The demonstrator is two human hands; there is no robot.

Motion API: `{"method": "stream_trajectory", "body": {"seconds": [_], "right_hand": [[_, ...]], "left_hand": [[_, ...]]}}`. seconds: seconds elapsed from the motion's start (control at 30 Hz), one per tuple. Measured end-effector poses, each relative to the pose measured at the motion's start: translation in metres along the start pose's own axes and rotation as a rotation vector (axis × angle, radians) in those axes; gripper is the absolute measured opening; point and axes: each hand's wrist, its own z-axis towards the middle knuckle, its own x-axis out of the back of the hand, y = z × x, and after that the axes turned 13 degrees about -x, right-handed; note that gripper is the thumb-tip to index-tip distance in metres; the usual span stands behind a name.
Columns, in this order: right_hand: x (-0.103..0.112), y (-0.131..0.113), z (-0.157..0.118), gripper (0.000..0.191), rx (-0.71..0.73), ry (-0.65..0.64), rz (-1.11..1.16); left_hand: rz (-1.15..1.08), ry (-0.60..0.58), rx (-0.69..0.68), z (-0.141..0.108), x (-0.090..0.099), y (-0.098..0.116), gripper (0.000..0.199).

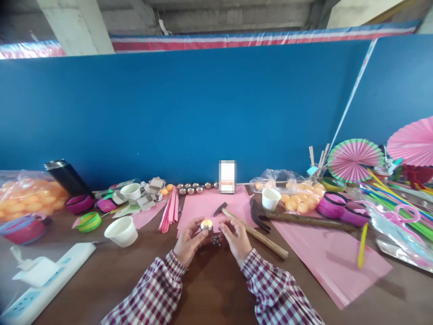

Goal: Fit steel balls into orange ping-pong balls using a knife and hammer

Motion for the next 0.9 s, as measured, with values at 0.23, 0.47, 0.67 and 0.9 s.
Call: {"method": "stream_trajectory", "body": {"seconds": [0.23,0.47,0.67,0.9], "right_hand": [[-0.001,0.005,0.001,0.024,-0.092,-0.068,0.176],[-0.004,0.0,-0.004,0.025,-0.102,-0.114,0.096],[-0.008,-0.005,-0.004,0.023,0.093,-0.12,-0.079],[-0.01,-0.01,-0.007,0.028,0.12,-0.103,-0.166]], "left_hand": [[0.228,-0.037,-0.14,0.004,0.004,-0.009,0.049],[0.357,-0.04,-0.214,-0.001,-0.001,-0.005,0.051],[0.423,-0.029,-0.244,-0.002,-0.004,-0.002,0.042],[0.471,-0.13,-0.322,-0.006,-0.006,0.004,0.04]]}}
